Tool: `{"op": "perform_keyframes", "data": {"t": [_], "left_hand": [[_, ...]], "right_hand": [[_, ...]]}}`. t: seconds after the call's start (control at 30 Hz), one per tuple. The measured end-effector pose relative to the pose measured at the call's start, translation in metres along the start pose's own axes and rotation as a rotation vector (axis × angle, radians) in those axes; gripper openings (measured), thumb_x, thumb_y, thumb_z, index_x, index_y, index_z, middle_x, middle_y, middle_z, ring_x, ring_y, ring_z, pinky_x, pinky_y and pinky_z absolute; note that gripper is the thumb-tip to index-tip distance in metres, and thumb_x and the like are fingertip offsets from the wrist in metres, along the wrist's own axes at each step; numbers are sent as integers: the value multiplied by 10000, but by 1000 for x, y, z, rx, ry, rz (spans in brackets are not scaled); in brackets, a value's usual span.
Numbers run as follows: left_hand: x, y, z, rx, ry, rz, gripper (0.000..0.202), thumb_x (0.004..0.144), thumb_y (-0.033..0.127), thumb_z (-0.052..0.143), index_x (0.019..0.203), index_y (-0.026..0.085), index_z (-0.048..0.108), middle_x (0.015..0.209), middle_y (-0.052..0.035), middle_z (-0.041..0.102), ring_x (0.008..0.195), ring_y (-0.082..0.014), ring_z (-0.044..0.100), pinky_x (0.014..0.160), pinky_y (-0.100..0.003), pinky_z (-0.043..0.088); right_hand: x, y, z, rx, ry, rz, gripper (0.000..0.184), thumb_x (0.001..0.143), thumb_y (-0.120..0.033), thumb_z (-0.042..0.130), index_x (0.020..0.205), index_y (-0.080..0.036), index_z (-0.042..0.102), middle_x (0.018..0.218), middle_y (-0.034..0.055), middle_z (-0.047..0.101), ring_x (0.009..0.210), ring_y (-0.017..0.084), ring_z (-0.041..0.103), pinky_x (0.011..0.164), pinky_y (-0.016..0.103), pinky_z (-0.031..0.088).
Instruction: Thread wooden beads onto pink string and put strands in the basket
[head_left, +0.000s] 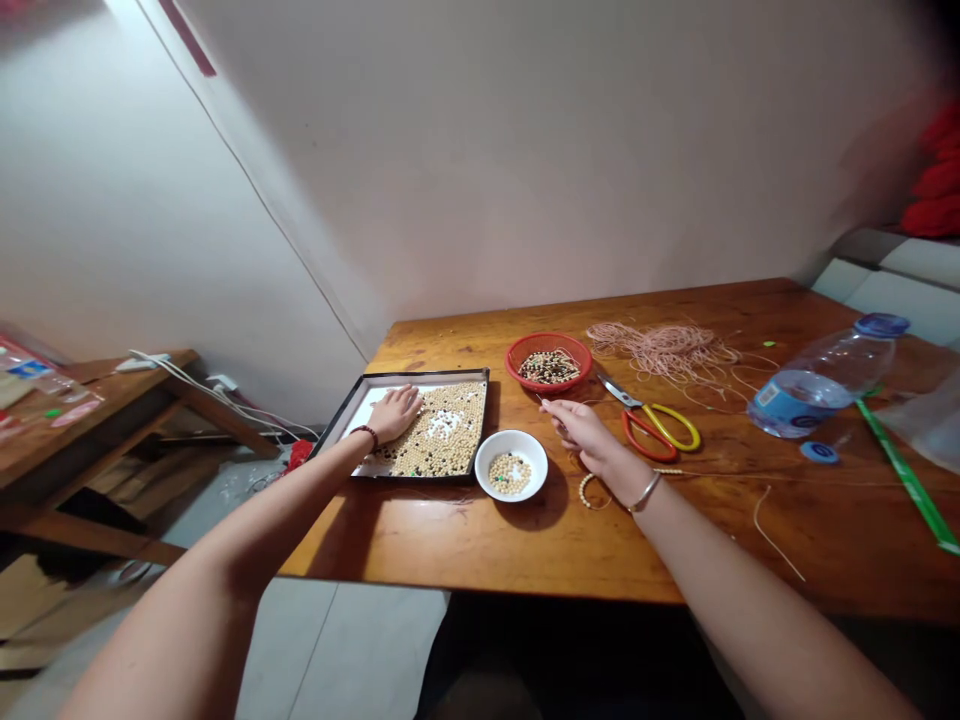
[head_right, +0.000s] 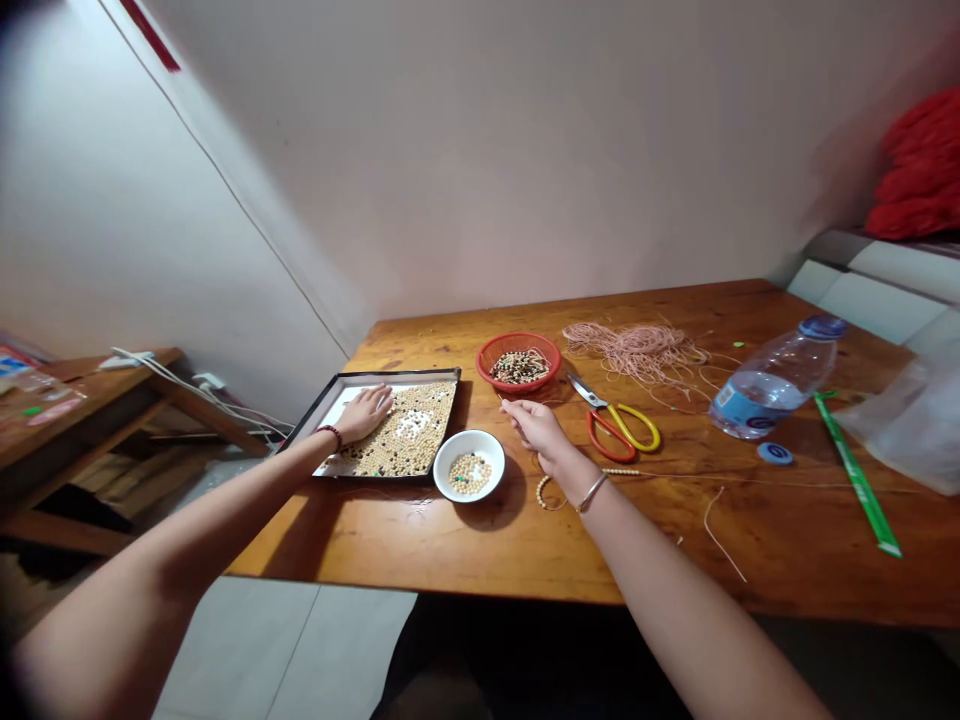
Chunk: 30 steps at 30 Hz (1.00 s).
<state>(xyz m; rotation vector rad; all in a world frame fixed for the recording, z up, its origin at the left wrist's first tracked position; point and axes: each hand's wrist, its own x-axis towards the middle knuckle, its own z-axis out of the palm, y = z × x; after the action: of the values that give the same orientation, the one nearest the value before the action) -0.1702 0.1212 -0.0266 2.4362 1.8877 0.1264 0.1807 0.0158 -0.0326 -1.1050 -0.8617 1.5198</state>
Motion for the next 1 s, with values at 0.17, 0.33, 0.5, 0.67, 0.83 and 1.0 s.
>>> {"op": "perform_keyframes", "data": {"t": [0.17, 0.33, 0.5, 0.67, 0.83, 1.0], "left_hand": [[5, 30, 11, -10, -34, 157, 555, 939, 462, 295, 1376, 133, 390, 1462, -144, 374, 1379, -237, 281, 1145, -401, 185], [-6, 67, 9, -44, -83, 348, 532, 941, 451, 313, 1383, 166, 390, 1460, -97, 380, 1373, -202, 278, 1158, -354, 170], [-33, 88, 0, -191, -164, 479, 434, 916, 383, 397, 1288, 170, 464, 1376, -107, 456, 1265, -210, 416, 1100, -345, 302], [-49, 82, -18, -298, -258, 464, 351, 912, 366, 372, 1145, 193, 571, 1214, -77, 588, 1140, -207, 516, 1034, -326, 374], [-27, 43, -25, -229, -33, 256, 461, 921, 378, 258, 1197, 165, 561, 1261, -73, 583, 1180, -208, 507, 1043, -335, 367], [-1, 22, -8, -121, 24, 159, 482, 906, 373, 296, 1245, 119, 527, 1280, -134, 557, 1218, -261, 476, 1061, -420, 342]], "right_hand": [[1, 1, 0, 4, 3, -4, 323, 622, -431, 729, 702, -165, 566, 505, -89, 387, 366, 10, 194, 359, 180, 64], [0, -2, 1, -11, 38, -7, 326, 644, -452, 720, 728, -161, 599, 501, -81, 397, 365, 13, 221, 356, 174, 83], [1, -1, 3, -2, 14, 1, 294, 658, -415, 714, 705, -162, 571, 508, -83, 401, 362, 8, 213, 351, 167, 77], [1, 1, 3, -9, 8, 16, 291, 674, -420, 702, 708, -162, 572, 505, -82, 401, 357, 9, 212, 344, 168, 77], [1, 0, 2, -7, 29, 16, 313, 649, -427, 724, 710, -155, 580, 500, -83, 390, 362, 7, 211, 345, 157, 85], [4, 3, -2, -21, 56, 22, 293, 665, -401, 713, 734, -147, 585, 510, -84, 403, 360, 5, 219, 338, 157, 85]]}}
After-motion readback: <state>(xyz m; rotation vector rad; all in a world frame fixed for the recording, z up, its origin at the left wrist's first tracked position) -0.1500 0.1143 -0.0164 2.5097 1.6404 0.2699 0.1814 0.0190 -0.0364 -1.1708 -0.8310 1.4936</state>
